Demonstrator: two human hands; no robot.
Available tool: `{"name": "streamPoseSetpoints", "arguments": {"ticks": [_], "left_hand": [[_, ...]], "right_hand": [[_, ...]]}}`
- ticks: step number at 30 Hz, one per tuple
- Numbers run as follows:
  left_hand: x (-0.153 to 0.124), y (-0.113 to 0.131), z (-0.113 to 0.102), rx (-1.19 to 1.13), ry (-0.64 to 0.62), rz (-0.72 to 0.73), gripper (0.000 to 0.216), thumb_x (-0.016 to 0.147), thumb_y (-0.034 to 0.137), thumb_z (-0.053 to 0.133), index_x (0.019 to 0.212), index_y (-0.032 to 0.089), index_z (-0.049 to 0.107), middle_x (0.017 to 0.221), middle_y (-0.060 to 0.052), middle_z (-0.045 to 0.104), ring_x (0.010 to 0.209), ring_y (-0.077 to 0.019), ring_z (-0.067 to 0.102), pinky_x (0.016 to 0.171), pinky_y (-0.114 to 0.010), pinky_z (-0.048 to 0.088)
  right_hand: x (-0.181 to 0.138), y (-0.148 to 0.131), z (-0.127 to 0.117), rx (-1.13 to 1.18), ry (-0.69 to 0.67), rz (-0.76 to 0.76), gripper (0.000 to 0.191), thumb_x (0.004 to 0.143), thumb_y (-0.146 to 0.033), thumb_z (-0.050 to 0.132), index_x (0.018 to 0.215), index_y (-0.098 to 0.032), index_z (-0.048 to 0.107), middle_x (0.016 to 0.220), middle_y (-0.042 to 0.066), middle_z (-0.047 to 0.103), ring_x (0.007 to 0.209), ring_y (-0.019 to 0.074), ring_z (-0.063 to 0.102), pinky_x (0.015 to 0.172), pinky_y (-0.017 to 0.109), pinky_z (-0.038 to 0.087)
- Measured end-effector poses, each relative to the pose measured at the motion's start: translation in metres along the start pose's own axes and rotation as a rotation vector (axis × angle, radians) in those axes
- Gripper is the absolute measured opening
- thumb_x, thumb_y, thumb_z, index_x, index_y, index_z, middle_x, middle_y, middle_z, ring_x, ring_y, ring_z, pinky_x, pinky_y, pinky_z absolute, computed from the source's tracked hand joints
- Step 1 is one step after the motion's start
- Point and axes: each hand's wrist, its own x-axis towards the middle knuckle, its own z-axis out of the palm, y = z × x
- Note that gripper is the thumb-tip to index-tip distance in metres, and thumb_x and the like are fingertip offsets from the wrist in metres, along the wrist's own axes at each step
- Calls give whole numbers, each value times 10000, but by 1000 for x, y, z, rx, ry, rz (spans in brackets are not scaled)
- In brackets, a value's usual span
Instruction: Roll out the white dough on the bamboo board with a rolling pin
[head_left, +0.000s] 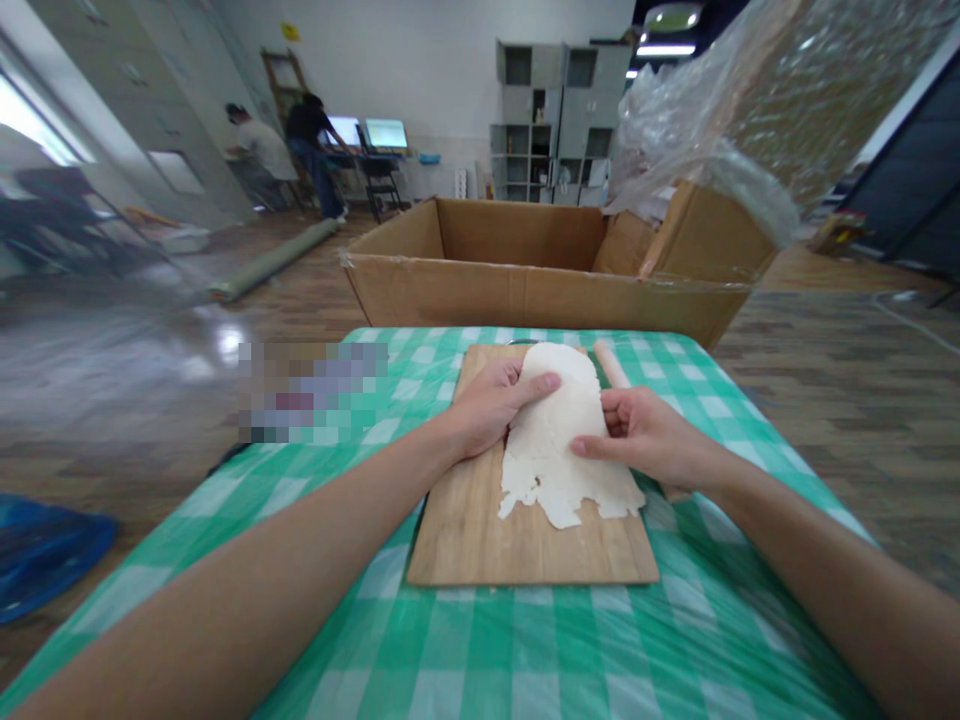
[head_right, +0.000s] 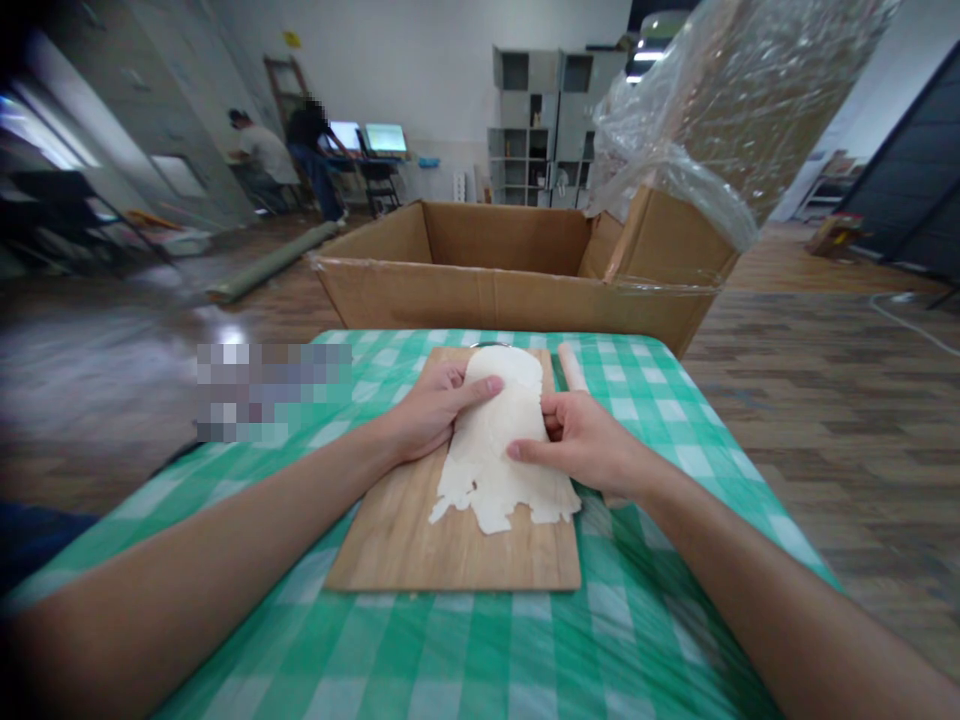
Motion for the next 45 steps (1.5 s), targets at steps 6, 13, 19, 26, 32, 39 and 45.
{"name": "streamPoseSetpoints", "arguments": {"ticks": [6, 13, 19, 26, 32, 39, 45], "left_hand": [[0, 1, 3, -39, 59, -2, 413, 763, 417, 882, 1030, 130, 756, 956, -113, 799, 804, -219, 740, 733, -319, 587], [0, 3, 4, -57, 90, -15, 400, 796, 410, 857, 1056, 134, 731, 923, -108, 793, 753, -209, 731, 668, -298, 577], [2, 3, 4, -64, 112, 60, 429, 792, 410, 860, 1095, 138, 724, 963, -97, 794, 757, -193, 716, 677, -280, 562], [1, 3, 7, -86, 104, 15, 363, 836, 456, 806, 982, 128, 748, 901, -111, 793, 745, -204, 729, 698, -301, 578], [-4, 3, 4, -43, -12, -41, 366, 818, 442, 804, 972, 112, 762, 856, -126, 794, 702, -211, 738, 672, -306, 585], [-11, 7, 7, 194, -132, 18, 489, 814, 466, 834, 1182, 155, 750, 980, -101, 796, 792, -213, 747, 663, -260, 564], [-6, 5, 6, 219, -34, 60, 515, 885, 581, 729, 1163, 149, 773, 930, -90, 793, 758, -191, 708, 659, -258, 539]], "right_hand": [[1, 3, 0, -36, 1, -15, 320, 787, -365, 862, 1029, -200, 733, 1019, 68, 795, 895, 232, 760, 681, 300, 604], [1, -1, 4, 1, 15, -19, 295, 854, -398, 802, 1066, -212, 716, 1006, 69, 787, 844, 221, 750, 611, 284, 565], [2, -3, 7, 1, 184, -5, 359, 807, -397, 842, 1056, -206, 665, 884, 60, 785, 695, 186, 716, 521, 253, 510], [4, 4, 3, -47, 186, -28, 325, 864, -478, 790, 1025, -223, 672, 806, 32, 735, 636, 163, 665, 467, 240, 464], [6, 2, 7, 5, 280, -59, 373, 878, -577, 738, 853, -221, 631, 607, -44, 576, 469, 110, 526, 402, 232, 409], [11, 4, 3, 94, 396, -184, 409, 798, -533, 816, 989, -190, 703, 675, -25, 656, 488, 112, 537, 456, 252, 439], [13, 9, 3, 130, 385, -178, 387, 844, -580, 757, 868, -201, 684, 663, -21, 632, 500, 118, 533, 466, 256, 445]]}}
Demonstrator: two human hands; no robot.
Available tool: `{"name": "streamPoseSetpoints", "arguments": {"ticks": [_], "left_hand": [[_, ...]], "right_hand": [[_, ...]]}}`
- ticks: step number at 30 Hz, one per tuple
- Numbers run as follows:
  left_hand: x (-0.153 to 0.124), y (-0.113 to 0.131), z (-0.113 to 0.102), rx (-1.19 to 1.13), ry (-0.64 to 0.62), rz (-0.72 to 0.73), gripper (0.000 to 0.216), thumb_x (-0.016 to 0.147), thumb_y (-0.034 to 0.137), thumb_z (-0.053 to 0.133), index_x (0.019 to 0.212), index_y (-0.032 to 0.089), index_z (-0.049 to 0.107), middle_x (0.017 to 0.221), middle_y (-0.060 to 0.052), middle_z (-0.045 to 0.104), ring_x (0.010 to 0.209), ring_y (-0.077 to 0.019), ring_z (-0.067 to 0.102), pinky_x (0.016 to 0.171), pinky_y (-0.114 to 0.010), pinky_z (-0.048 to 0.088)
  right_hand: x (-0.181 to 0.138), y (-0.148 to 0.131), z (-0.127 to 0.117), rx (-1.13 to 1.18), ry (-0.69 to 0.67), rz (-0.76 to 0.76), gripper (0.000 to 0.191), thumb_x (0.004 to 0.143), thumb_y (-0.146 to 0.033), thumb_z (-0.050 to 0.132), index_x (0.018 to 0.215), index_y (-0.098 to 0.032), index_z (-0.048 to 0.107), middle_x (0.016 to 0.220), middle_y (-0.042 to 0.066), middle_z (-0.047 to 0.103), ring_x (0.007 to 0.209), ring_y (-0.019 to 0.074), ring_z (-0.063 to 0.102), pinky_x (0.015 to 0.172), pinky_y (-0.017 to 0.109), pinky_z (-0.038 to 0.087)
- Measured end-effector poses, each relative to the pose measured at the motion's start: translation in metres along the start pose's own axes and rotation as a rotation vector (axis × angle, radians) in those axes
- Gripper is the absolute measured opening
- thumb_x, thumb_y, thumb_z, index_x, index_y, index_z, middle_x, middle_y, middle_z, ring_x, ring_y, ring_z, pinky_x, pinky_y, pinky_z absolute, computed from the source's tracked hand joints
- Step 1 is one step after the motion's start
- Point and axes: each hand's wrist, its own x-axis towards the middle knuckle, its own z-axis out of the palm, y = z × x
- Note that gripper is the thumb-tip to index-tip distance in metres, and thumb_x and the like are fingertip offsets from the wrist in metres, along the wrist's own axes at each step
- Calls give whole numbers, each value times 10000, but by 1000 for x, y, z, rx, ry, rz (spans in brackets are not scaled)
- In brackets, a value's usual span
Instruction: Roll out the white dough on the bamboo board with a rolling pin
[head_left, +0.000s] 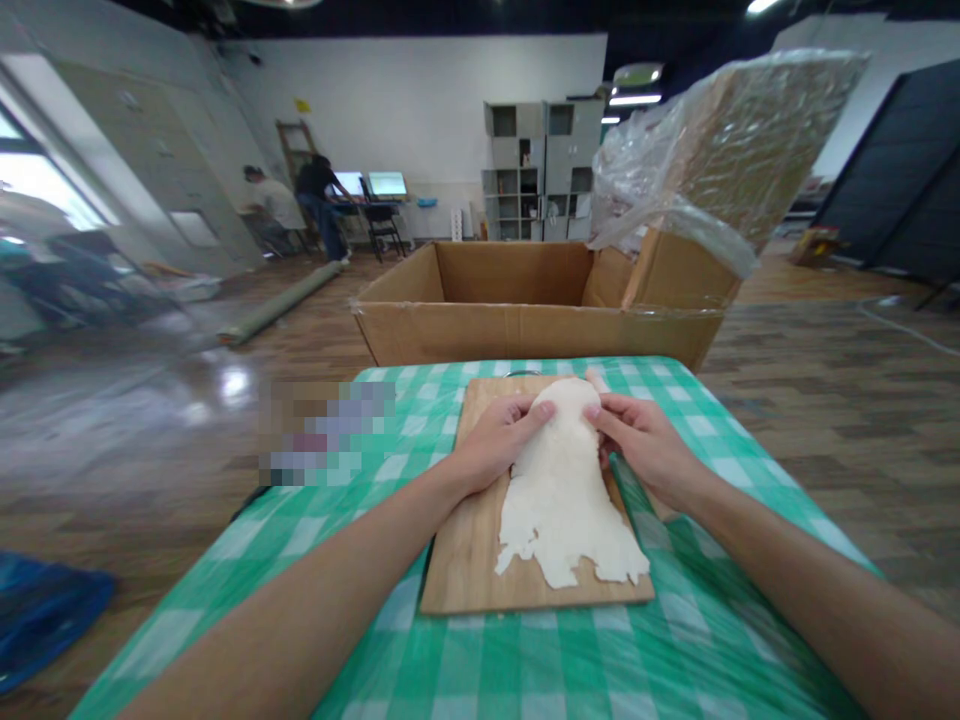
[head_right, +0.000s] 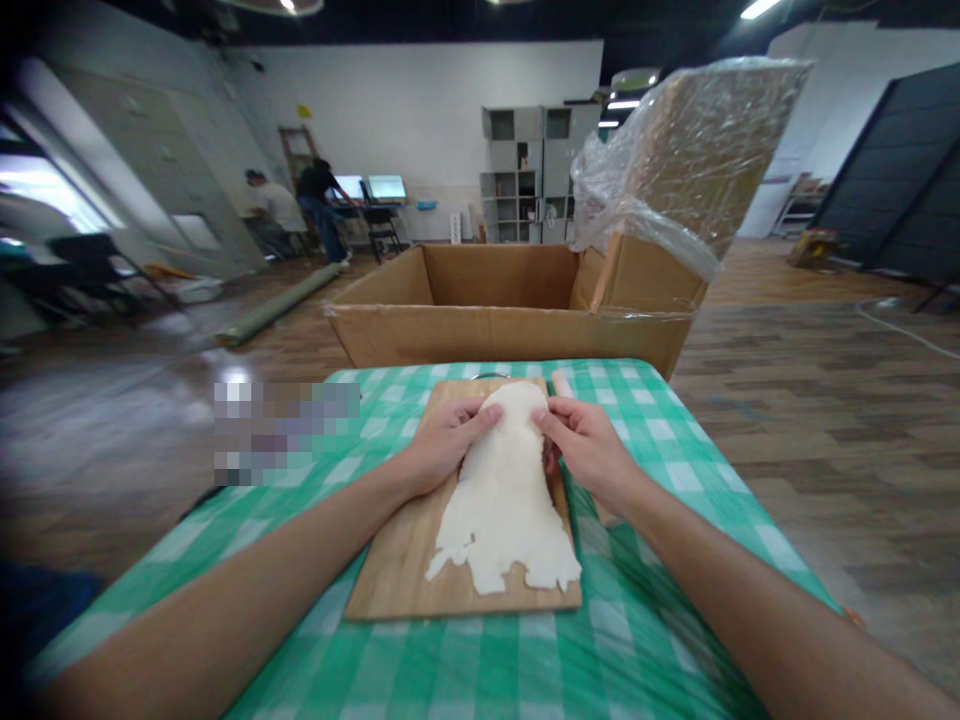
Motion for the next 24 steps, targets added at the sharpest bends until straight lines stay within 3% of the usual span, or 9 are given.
{"name": "streamPoseSetpoints", "arguments": {"ticks": [6, 11, 14, 18, 24], "left_hand": [[2, -2, 1, -82, 4, 24, 483, 880, 506, 760, 1232, 175, 747, 982, -87, 791, 854, -216, 719, 772, -306, 557], [1, 1, 3, -64, 56, 24, 382, 890, 469, 753, 1145, 186, 778, 984, -65, 781, 809, -183, 682, 728, -270, 515], [-1, 4, 5, 13, 101, 55, 358, 898, 490, 729, 1051, 175, 804, 955, -57, 776, 788, -183, 660, 691, -263, 480], [-2, 6, 5, 107, 155, 134, 305, 914, 454, 705, 963, 171, 808, 876, -41, 753, 796, -186, 643, 718, -272, 474], [7, -2, 0, 56, 271, 246, 219, 898, 380, 692, 981, 196, 775, 993, -47, 760, 955, -216, 673, 886, -319, 503]], "right_hand": [[1, 4, -1, 28, 8, 25, 363, 886, -564, 721, 854, -211, 642, 635, -23, 619, 490, 128, 556, 467, 259, 465], [1, 3, -3, -10, 1, -16, 328, 884, -513, 745, 946, -200, 672, 654, -37, 613, 490, 106, 543, 466, 238, 453], [-1, 1, -2, -44, 4, -66, 393, 883, -478, 751, 1159, -206, 683, 728, -35, 633, 519, 106, 548, 464, 240, 464], [-3, -1, 1, -29, 15, -109, 657, 895, -403, 740, 1502, -284, 520, 859, -39, 633, 558, 96, 563, 468, 236, 481], [-3, -3, 1, -18, -29, -53, 612, 881, -386, 748, 1430, -189, 564, 757, -32, 656, 563, 121, 605, 469, 238, 469]]}}
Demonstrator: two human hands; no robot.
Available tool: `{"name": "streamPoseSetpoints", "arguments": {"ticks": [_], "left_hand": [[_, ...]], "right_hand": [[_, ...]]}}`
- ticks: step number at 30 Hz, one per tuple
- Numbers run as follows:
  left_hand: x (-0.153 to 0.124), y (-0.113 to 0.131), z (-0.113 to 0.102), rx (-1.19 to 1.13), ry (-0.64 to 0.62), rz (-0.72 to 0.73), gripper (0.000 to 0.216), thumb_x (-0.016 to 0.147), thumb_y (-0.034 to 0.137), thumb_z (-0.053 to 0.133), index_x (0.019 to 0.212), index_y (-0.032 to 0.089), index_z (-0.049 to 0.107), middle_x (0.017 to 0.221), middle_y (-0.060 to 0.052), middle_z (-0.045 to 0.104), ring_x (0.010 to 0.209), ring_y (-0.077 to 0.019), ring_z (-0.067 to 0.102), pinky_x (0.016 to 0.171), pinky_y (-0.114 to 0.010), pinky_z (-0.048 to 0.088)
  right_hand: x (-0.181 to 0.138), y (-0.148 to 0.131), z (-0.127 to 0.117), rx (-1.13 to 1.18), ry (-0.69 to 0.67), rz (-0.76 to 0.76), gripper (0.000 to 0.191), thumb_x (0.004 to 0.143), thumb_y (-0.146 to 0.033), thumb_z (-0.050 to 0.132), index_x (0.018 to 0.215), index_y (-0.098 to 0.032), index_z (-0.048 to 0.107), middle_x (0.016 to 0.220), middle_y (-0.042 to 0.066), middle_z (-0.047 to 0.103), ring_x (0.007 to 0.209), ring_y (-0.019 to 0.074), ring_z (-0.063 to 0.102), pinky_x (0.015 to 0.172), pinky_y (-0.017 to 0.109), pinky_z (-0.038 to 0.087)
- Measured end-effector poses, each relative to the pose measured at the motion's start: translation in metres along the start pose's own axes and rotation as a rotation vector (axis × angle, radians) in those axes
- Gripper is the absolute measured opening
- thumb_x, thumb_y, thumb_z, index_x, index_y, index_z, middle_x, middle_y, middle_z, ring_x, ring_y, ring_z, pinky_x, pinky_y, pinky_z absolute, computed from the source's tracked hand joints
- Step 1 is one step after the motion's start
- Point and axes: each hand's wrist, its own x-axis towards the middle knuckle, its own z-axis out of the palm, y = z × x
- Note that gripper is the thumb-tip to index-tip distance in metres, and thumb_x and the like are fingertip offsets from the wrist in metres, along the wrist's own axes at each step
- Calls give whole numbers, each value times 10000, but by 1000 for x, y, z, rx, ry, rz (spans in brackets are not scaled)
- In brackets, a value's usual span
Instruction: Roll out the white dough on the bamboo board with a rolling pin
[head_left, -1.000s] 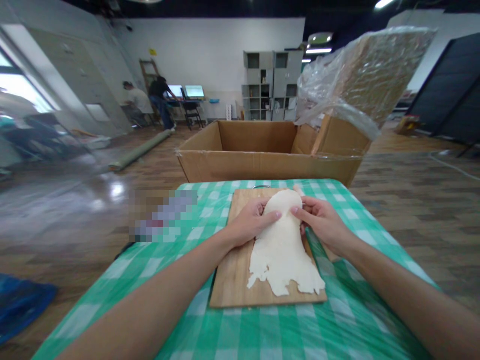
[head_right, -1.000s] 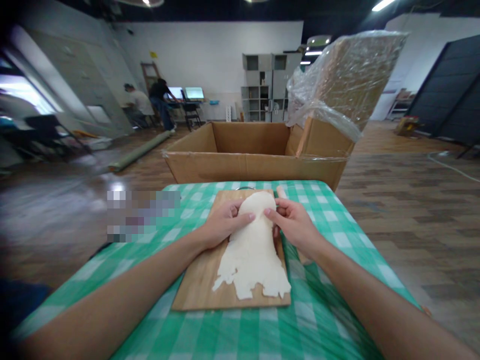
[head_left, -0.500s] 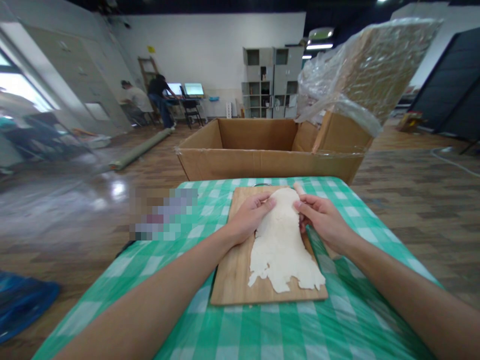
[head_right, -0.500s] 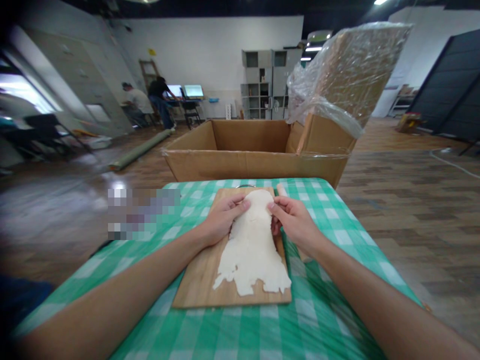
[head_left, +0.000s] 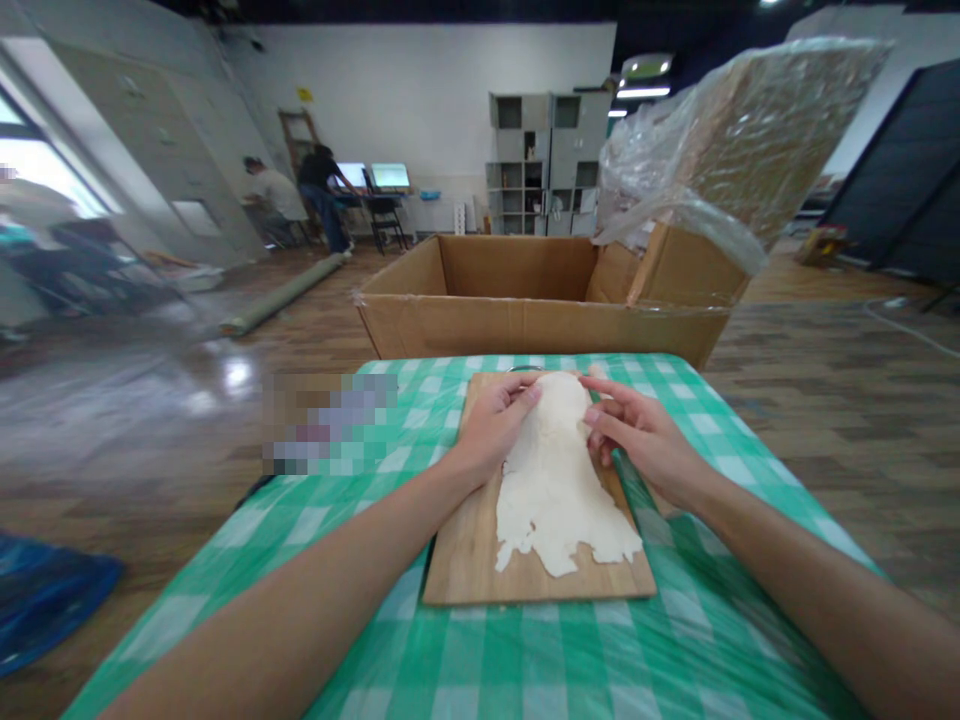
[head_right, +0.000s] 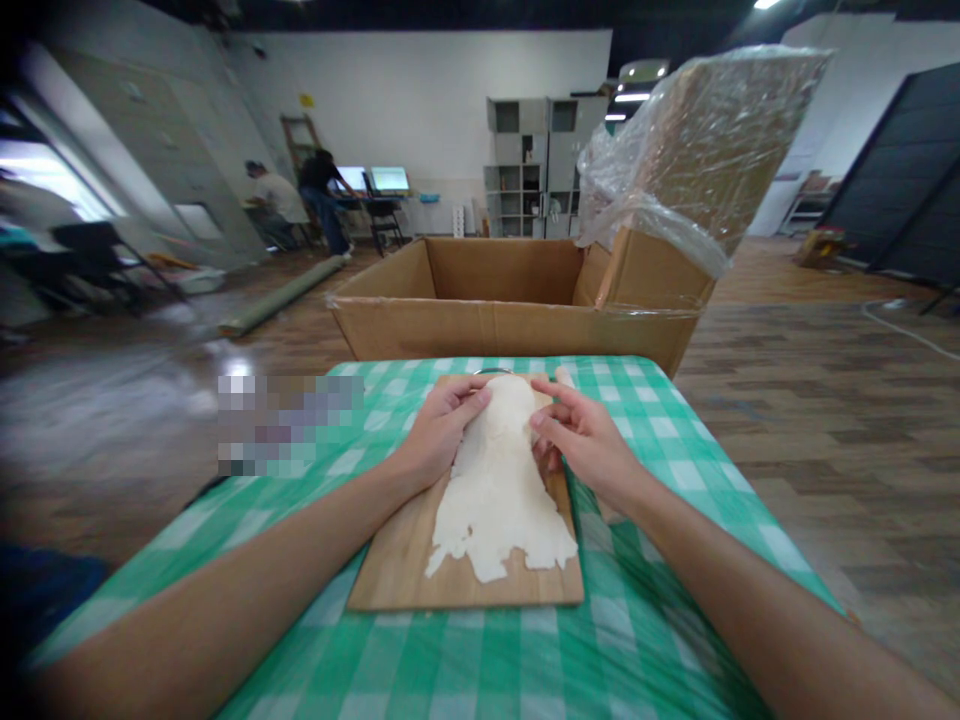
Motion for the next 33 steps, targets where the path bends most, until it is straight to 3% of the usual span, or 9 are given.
{"name": "streamPoseSetpoints", "arguments": {"ticks": [5, 10, 16, 19, 22, 25, 28, 33], "left_hand": [[3, -7, -2, 29, 100, 3, 193, 878, 271, 656, 1033, 225, 761, 1048, -33, 760, 974, -209, 681, 915, -339, 503], [2, -4, -3, 59, 80, 16, 302, 819, 176, 615, 1077, 225, 765, 1150, -42, 756, 1066, -224, 670, 988, -367, 489], [0, -3, -2, 34, 26, -9, 456, 723, 99, 605, 1140, 215, 751, 1178, -35, 757, 1055, -223, 681, 909, -333, 516], [0, -3, -3, 54, -38, 11, 460, 768, 120, 626, 1202, 228, 734, 1171, -31, 761, 1023, -212, 689, 895, -325, 523], [-1, 1, -3, 167, -82, 65, 417, 881, 192, 619, 1283, 243, 714, 1186, -35, 759, 1016, -208, 687, 933, -348, 523], [-1, 4, -3, 288, -114, 145, 341, 947, 200, 578, 1243, 234, 744, 1300, -43, 731, 1164, -220, 658, 1061, -374, 477], [0, 1, -3, 312, -129, 172, 305, 981, 203, 554, 1198, 222, 767, 1336, -49, 722, 1262, -227, 628, 1122, -382, 439], [2, -10, -5, 270, -138, 112, 280, 987, 283, 607, 1201, 220, 775, 1228, -64, 770, 1152, -233, 683, 1035, -374, 485]], "right_hand": [[1, 5, -3, -117, -74, 74, 442, 910, -380, 722, 1278, -161, 611, 659, -31, 674, 525, 119, 596, 501, 243, 487], [1, 6, -3, -124, -72, 71, 344, 899, -376, 723, 1167, -177, 641, 663, -28, 686, 542, 126, 629, 505, 243, 502], [4, 10, -4, -96, -68, 43, 304, 893, -346, 722, 1133, -176, 648, 677, -25, 685, 560, 128, 648, 501, 235, 502], [3, 8, -3, -91, -58, 39, 351, 900, -348, 715, 1188, -164, 640, 686, -26, 671, 553, 125, 642, 491, 232, 497], [1, 5, -2, -71, -27, -4, 539, 914, -370, 705, 1399, -186, 560, 774, -26, 659, 567, 124, 654, 476, 232, 490], [-1, 3, -1, -82, 3, -38, 687, 926, -384, 696, 1556, -271, 446, 903, -17, 646, 593, 119, 673, 470, 234, 495], [-2, 3, -1, -155, -18, -56, 636, 945, -376, 667, 1549, -280, 492, 905, -12, 642, 577, 110, 660, 475, 238, 507], [-1, 7, -3, -231, -61, -98, 470, 969, -354, 632, 1422, -227, 646, 744, -20, 642, 552, 114, 629, 511, 245, 536]]}}
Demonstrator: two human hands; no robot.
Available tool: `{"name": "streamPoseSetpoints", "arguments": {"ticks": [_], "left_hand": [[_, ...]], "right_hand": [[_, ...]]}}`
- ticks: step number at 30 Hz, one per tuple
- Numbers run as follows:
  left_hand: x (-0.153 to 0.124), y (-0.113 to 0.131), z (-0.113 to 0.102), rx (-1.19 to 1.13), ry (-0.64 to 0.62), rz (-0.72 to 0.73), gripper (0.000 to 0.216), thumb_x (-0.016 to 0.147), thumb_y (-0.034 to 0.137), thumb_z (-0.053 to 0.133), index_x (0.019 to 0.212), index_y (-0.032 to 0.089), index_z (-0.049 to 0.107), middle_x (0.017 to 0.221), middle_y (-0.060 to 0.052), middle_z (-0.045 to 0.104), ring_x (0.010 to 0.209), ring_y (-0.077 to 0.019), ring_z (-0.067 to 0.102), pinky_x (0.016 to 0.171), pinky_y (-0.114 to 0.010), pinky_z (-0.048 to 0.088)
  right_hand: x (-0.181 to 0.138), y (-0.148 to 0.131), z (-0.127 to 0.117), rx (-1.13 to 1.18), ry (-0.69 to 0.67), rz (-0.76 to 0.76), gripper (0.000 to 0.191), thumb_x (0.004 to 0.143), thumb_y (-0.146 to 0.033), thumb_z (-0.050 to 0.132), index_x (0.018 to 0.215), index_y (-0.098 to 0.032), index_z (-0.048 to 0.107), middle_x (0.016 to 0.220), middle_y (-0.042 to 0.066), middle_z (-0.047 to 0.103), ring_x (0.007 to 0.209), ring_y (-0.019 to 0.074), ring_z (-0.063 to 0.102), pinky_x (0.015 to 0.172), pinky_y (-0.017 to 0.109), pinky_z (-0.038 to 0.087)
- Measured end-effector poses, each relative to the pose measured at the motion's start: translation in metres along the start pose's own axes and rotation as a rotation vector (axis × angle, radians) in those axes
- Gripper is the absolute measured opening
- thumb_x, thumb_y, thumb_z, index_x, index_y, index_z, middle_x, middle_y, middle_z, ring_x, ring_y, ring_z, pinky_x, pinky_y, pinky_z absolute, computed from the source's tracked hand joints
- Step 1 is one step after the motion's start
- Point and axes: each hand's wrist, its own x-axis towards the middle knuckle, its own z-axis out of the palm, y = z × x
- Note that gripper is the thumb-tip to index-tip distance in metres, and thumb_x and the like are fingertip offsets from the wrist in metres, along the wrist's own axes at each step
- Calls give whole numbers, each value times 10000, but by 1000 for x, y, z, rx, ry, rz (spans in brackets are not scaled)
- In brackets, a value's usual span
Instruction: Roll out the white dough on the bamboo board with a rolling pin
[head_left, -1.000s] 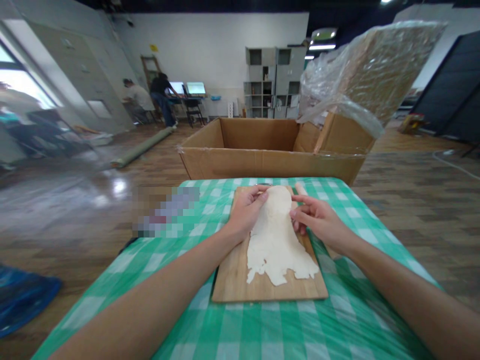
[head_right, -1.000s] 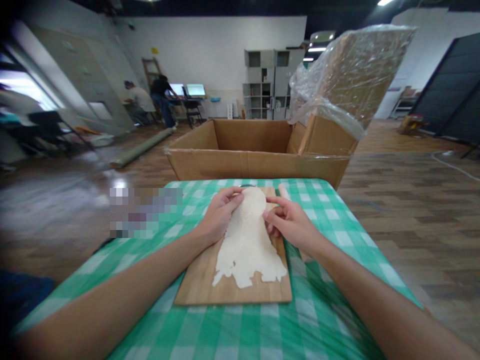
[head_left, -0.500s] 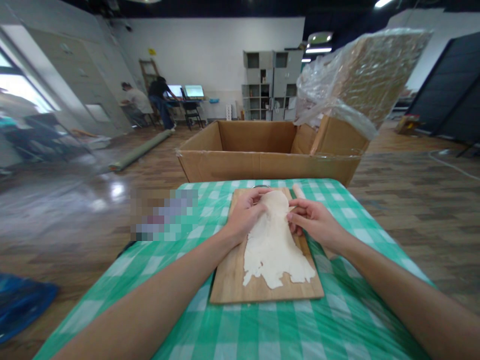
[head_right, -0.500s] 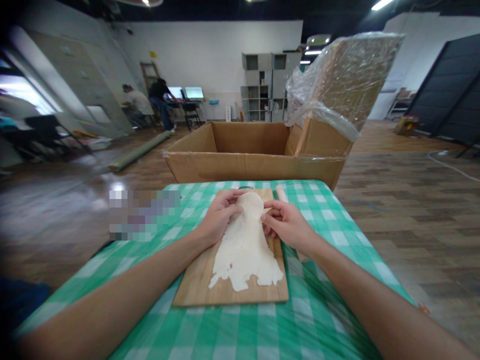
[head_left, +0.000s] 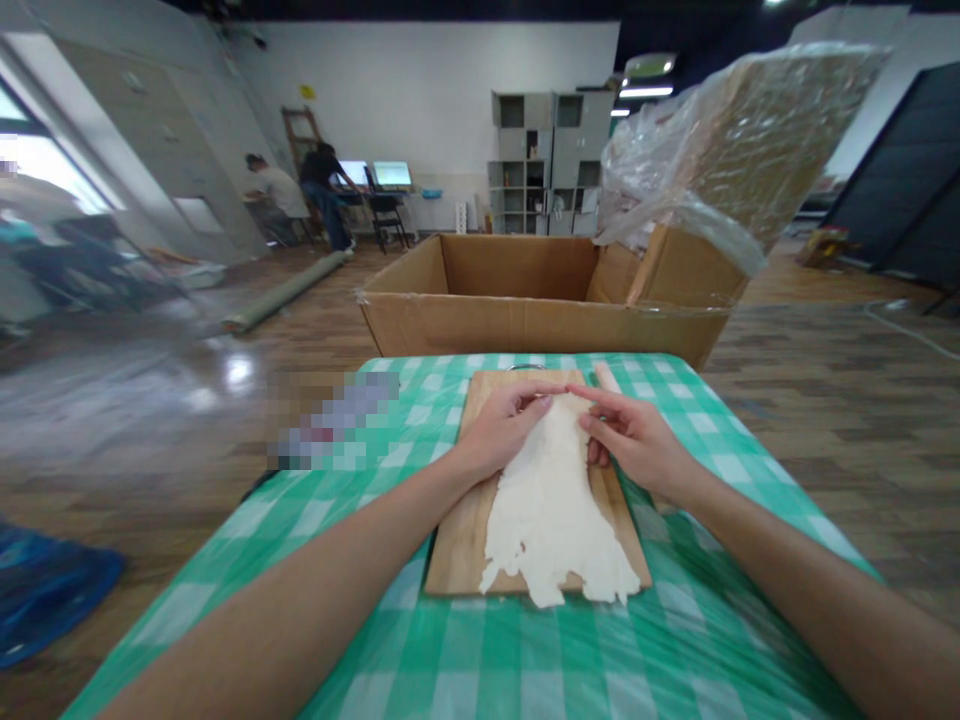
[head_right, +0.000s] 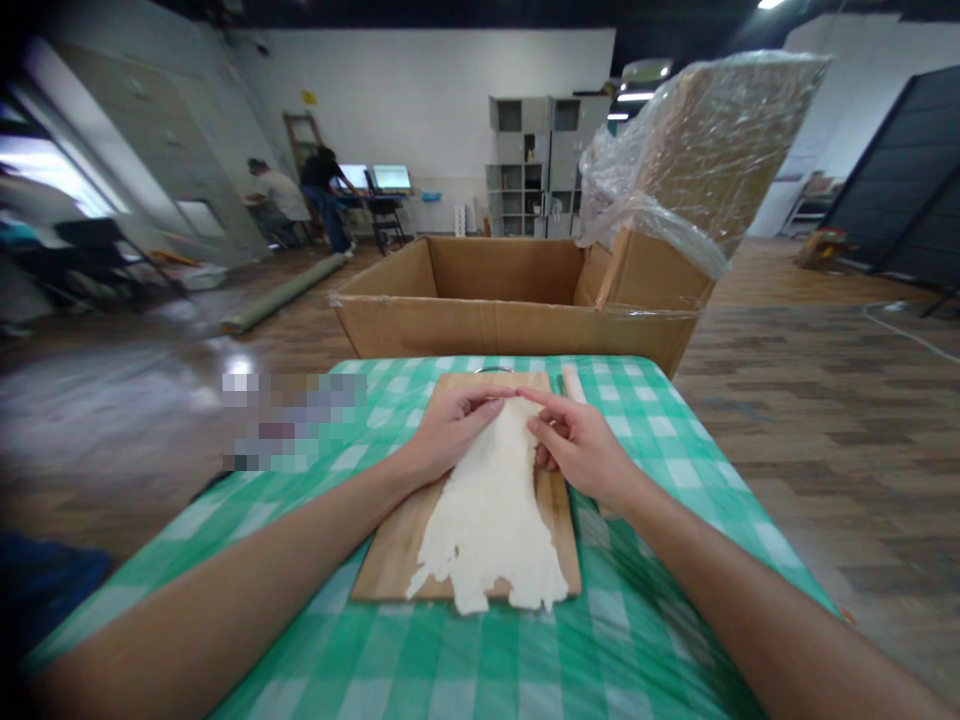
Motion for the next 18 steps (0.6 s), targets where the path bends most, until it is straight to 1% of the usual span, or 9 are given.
{"name": "streamPoseSetpoints", "arguments": {"ticks": [6, 11, 14, 18], "left_hand": [[-1, 4, 0, -92, -27, -74, 273, 964, 334, 646, 1155, 197, 784, 1084, -72, 792, 973, -223, 706, 864, -344, 518], [-3, 9, 1, -105, -1, -109, 272, 944, 341, 676, 1147, 188, 772, 989, -65, 785, 860, -194, 689, 761, -304, 500], [-4, 10, 1, -124, -9, -126, 292, 928, 356, 701, 1162, 191, 758, 965, -65, 784, 834, -190, 694, 722, -291, 497], [-4, 12, 1, -136, -13, -134, 322, 882, 379, 755, 1142, 190, 747, 994, -77, 783, 868, -206, 715, 728, -295, 517]], "right_hand": [[1, 5, -1, 7, 7, 13, 442, 964, -362, 653, 1372, -193, 670, 693, -22, 662, 550, 125, 642, 512, 246, 536], [1, 5, -1, 21, 19, 40, 446, 956, -389, 666, 1334, -154, 651, 701, -13, 684, 550, 131, 654, 500, 247, 525], [2, 3, 0, 33, 20, 51, 448, 947, -405, 678, 1311, -148, 633, 710, -11, 692, 549, 134, 657, 502, 251, 527], [1, 0, 0, 27, 15, 56, 412, 936, -430, 687, 1251, -168, 646, 712, -11, 697, 552, 139, 661, 509, 261, 532]]}}
